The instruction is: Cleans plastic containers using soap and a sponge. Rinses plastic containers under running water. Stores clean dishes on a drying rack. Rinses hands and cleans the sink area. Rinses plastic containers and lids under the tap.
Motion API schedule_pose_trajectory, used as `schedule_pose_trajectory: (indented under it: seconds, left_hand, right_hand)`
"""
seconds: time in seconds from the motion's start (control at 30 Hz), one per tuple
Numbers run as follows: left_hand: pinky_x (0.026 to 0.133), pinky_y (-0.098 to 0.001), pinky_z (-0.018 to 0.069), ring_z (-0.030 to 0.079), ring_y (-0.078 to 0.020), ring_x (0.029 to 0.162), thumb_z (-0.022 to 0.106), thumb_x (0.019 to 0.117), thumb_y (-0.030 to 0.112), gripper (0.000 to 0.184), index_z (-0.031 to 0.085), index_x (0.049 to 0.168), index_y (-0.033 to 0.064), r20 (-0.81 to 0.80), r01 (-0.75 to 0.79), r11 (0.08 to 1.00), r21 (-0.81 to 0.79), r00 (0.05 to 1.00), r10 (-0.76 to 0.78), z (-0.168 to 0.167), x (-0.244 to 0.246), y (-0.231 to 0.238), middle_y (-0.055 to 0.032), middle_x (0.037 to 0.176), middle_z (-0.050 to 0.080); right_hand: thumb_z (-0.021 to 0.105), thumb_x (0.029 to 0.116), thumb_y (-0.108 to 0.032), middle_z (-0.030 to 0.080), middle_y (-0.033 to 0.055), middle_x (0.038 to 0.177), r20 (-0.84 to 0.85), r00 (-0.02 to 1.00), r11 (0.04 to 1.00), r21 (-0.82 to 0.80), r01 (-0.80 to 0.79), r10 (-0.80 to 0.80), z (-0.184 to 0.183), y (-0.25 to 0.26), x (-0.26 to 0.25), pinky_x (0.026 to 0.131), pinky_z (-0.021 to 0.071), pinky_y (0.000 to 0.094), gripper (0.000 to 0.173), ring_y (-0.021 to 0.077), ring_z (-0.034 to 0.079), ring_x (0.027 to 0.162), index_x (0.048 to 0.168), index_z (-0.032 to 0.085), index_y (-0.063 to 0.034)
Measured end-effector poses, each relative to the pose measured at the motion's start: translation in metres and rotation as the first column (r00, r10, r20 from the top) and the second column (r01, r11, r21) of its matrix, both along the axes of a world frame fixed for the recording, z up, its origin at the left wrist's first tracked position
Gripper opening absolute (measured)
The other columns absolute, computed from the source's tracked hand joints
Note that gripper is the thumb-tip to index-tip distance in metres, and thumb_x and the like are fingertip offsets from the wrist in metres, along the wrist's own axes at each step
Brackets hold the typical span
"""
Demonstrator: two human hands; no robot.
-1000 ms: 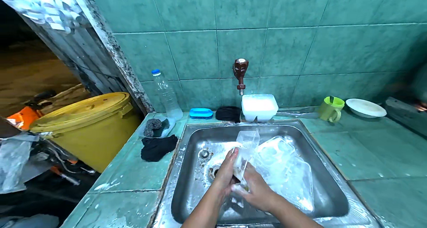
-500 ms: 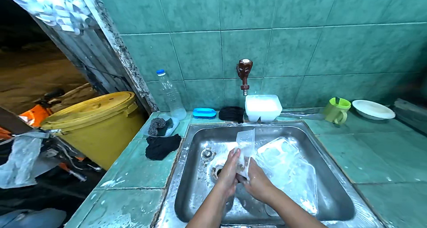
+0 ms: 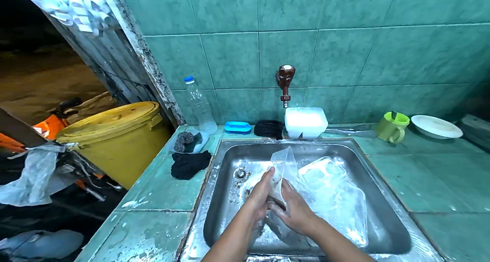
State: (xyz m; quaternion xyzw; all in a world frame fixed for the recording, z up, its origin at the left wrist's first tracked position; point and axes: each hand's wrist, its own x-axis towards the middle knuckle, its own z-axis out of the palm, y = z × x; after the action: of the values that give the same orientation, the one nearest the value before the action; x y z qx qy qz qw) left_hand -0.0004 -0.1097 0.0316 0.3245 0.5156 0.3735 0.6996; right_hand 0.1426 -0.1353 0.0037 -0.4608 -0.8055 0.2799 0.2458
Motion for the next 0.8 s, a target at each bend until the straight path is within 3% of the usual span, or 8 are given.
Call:
schedule_pose_trajectory:
  seconds: [0.07,0.17,0.27,0.37,0.47,0.53,0.63,0.8]
  left_hand:
    - [0.074,-0.0421,0.0568,0.068,-0.0272,0.094,0.038,0.1082,0.053,0.058,0.036,0.153,0.0157,-0.070,0.027,0.999,0.021,0.997,-0.026,0.002,0.000,-0.001,-0.0174,0.116,0.066]
    - [0.081,-0.0444,0.0561,0.066,-0.0296,0.104,0.045,0.1073,0.048,0.065,0.023,0.161,0.0193,-0.074,0.010,0.997,0.081,0.997,-0.004,-0.004,0.003,-0.004,-0.0203,0.127,0.062]
    - [0.080,-0.0452,0.0586,0.067,-0.0292,0.103,0.040,0.1084,0.048,0.060,0.030,0.158,0.0150,-0.020,-0.016,0.993,0.120,1.000,0.018,-0.004,0.005,-0.003,-0.0188,0.123,0.064]
    - [0.081,-0.0466,0.0579,0.067,-0.0294,0.103,0.038,0.1080,0.051,0.060,0.037,0.154,0.0123,-0.066,0.013,0.992,0.123,0.998,-0.005,-0.003,0.003,0.001,-0.0194,0.123,0.064]
    - [0.088,-0.0451,0.0545,0.065,-0.0262,0.106,0.035,0.1077,0.055,0.061,0.053,0.142,0.0074,-0.163,0.038,0.991,0.130,0.987,-0.017,0.002,-0.001,0.004,-0.0178,0.122,0.064]
    - [0.097,-0.0480,0.0527,0.063,-0.0273,0.117,0.031,0.1069,0.060,0.068,0.053,0.143,0.0069,-0.245,0.101,0.986,0.129,0.967,-0.066,0.008,-0.005,0.005,-0.0186,0.130,0.063]
    - [0.099,-0.0536,0.0509,0.061,-0.0326,0.122,0.027,0.1031,0.069,0.078,0.047,0.150,0.0098,-0.387,0.210,0.973,0.095,0.908,-0.159,0.014,-0.008,0.009,-0.0216,0.136,0.060]
    - [0.095,-0.0461,0.0532,0.064,-0.0258,0.114,0.048,0.1018,0.059,0.068,0.051,0.146,0.0082,-0.490,0.291,0.910,0.296,0.864,-0.117,0.018,-0.017,0.005,-0.0175,0.128,0.064]
  right_hand:
    - [0.060,0.1020,-0.032,0.046,0.0226,0.154,0.022,0.999,0.997,-0.075,0.027,-0.026,0.006,0.004,-0.002,0.120,0.0356,0.0432,0.055,0.0314,0.045,0.144,0.146,0.053,-0.0002]
    - [0.069,0.0934,-0.017,0.067,0.0170,0.126,-0.308,0.937,0.965,-0.247,0.090,-0.166,0.004,0.008,-0.009,0.106,0.0516,0.0340,0.046,0.0191,0.065,0.118,0.132,0.058,0.0064]
    - [0.068,0.0845,-0.001,0.069,0.0137,0.113,-0.656,0.680,0.897,-0.442,0.007,-0.329,0.014,0.003,-0.017,0.083,0.0638,0.0368,0.053,0.0185,0.072,0.096,0.135,0.052,0.0050]
    - [0.068,0.0805,-0.002,0.068,0.0123,0.113,-0.767,0.496,0.873,-0.486,-0.034,-0.408,0.016,-0.005,-0.027,0.082,0.0622,0.0348,0.063,0.0170,0.071,0.096,0.139,0.046,0.0039]
    - [0.072,0.0870,-0.014,0.058,0.0189,0.137,-0.671,0.710,0.958,-0.287,0.016,-0.213,-0.002,-0.008,-0.025,0.104,0.0531,0.0297,0.065,0.0160,0.062,0.122,0.142,0.047,0.0103]
    - [0.071,0.0935,-0.034,0.052,0.0249,0.146,-0.369,0.929,0.996,-0.086,0.005,-0.036,-0.009,-0.006,-0.015,0.116,0.0413,0.0336,0.066,0.0226,0.052,0.136,0.141,0.053,0.0089]
    - [0.065,0.0945,-0.034,0.058,0.0272,0.140,-0.049,0.999,0.998,0.061,0.002,0.001,-0.009,-0.009,-0.012,0.116,0.0424,0.0447,0.059,0.0337,0.056,0.134,0.137,0.059,0.0056]
    - [0.065,0.0923,-0.012,0.071,0.0150,0.114,-0.490,0.843,0.971,-0.188,0.149,-0.224,0.024,-0.004,-0.016,0.098,0.0542,0.0293,0.038,0.0125,0.068,0.107,0.123,0.063,0.0095]
